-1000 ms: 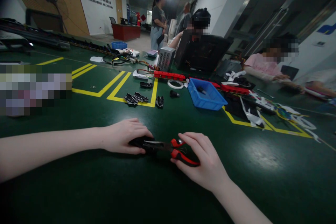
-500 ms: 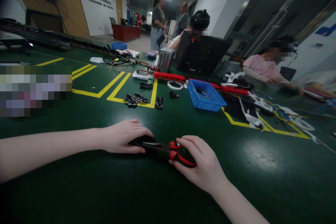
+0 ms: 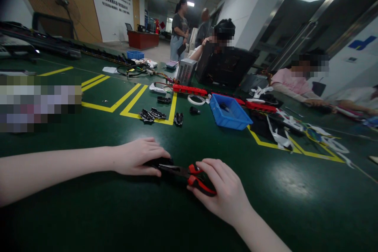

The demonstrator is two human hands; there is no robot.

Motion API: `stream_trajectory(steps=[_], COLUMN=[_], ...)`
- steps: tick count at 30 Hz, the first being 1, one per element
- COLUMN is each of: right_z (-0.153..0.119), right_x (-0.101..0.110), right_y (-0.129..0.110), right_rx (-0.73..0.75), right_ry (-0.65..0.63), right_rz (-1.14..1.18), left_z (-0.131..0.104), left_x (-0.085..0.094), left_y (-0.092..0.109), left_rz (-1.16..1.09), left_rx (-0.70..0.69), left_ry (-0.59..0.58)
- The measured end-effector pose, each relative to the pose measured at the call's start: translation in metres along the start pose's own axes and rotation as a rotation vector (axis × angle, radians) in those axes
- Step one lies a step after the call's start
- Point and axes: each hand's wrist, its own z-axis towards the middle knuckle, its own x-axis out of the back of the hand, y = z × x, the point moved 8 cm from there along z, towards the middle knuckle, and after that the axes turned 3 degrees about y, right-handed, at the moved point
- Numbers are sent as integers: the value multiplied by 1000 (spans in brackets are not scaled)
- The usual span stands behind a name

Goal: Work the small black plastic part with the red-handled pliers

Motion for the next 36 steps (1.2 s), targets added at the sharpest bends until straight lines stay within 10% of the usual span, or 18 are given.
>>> stream_trajectory(steps=[36], right_z=[2], right_x=[-7], right_y=[-9], right_rx=[-45], right_ry=[-26], right_rz=[-5], left_z=[1], left_x=[-3], left_y=[-8], left_rz=[24], left_rx=[78], left_ry=[-1])
